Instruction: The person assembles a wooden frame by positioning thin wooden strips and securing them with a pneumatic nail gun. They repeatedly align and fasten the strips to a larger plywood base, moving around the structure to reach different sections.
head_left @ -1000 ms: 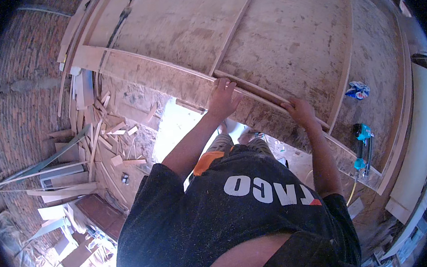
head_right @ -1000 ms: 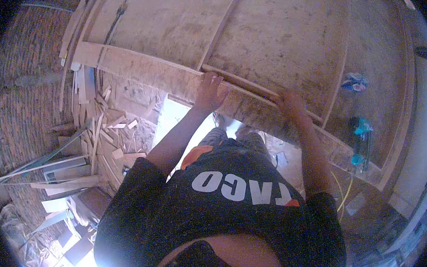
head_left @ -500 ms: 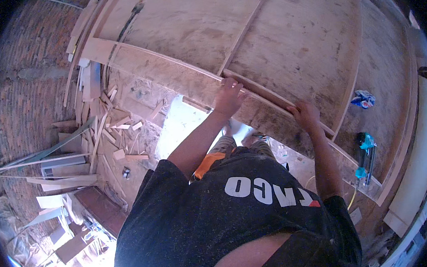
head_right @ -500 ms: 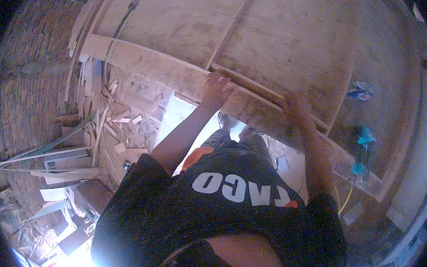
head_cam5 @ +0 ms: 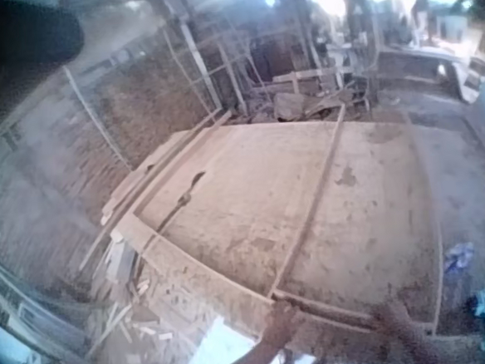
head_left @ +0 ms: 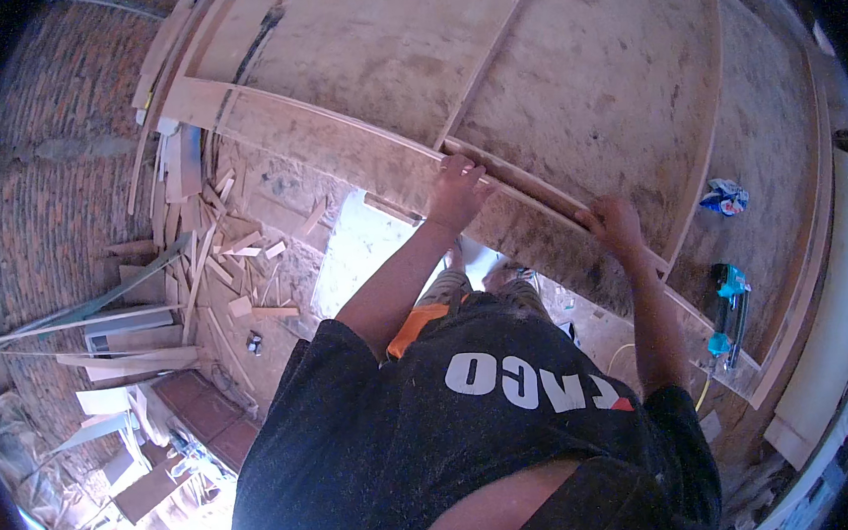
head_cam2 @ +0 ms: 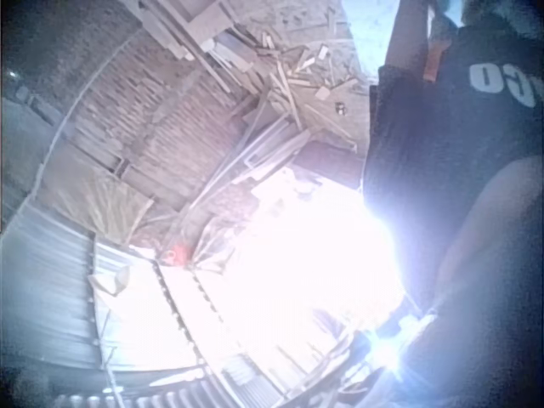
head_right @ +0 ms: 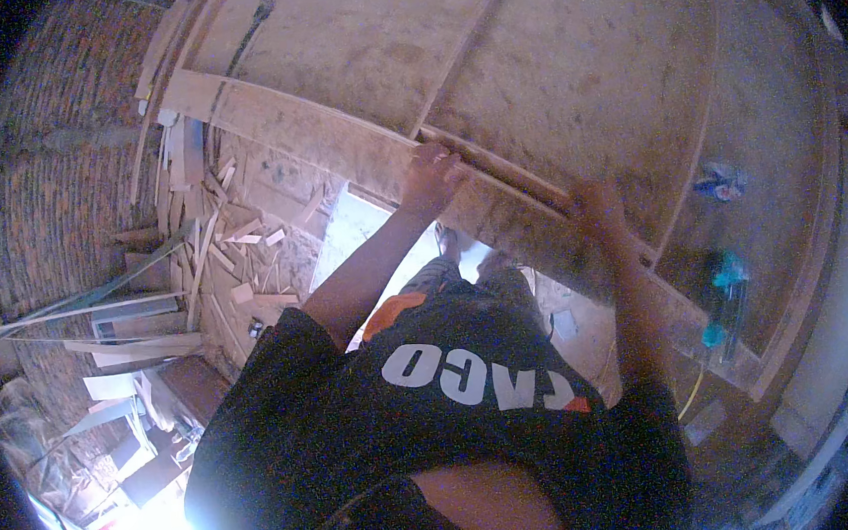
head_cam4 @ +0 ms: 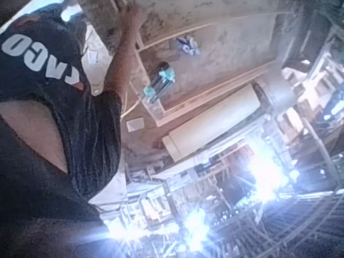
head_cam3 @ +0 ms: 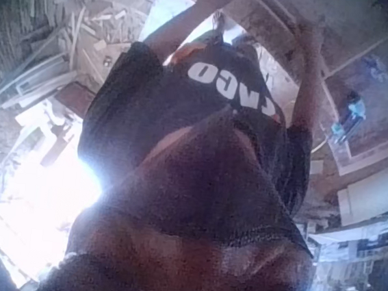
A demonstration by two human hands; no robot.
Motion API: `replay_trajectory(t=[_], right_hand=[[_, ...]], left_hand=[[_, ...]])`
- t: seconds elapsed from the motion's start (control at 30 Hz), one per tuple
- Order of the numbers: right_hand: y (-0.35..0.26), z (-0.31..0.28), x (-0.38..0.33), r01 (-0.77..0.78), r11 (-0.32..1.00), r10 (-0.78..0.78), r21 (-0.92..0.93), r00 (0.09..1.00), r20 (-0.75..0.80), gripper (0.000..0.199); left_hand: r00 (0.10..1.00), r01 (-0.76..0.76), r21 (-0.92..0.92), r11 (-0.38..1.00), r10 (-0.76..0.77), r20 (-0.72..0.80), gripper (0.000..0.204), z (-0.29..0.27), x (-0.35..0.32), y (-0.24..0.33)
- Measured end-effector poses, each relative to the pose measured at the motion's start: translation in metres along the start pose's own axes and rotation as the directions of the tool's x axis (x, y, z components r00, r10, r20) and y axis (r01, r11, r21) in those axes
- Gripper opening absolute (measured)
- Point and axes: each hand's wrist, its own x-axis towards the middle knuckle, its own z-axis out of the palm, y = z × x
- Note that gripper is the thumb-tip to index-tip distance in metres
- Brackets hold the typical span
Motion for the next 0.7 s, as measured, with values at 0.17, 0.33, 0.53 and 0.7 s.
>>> replay_trajectory(t=[0.17,0.33,0.53,0.7], right_hand=[[-0.036,-0.044,-0.020,-0.078,0.997,0.075,0.009,0.918,-0.390,0.025],[-0.029,-0.127,-0.034,-0.212,0.967,0.255,0.142,0.830,-0.495,0.019],[-0.032,-0.115,-0.059,-0.304,0.789,0.517,0.535,0.798,-0.309,0.026],[-0.058,-0.051,-0.081,-0.370,0.480,0.620,0.795,0.785,-0.009,0.026]], left_hand=[[0.997,0.055,0.023,0.998,-0.056,0.057,0.041,0.004,-0.006,-0.006],[0.995,0.067,-0.079,0.995,-0.061,0.079,0.041,-0.001,-0.004,0.004],[0.995,0.074,-0.074,0.995,-0.068,0.076,0.049,-0.010,-0.004,0.004],[0.994,0.035,-0.261,0.965,-0.062,-0.095,0.052,-0.046,-0.014,0.017]])
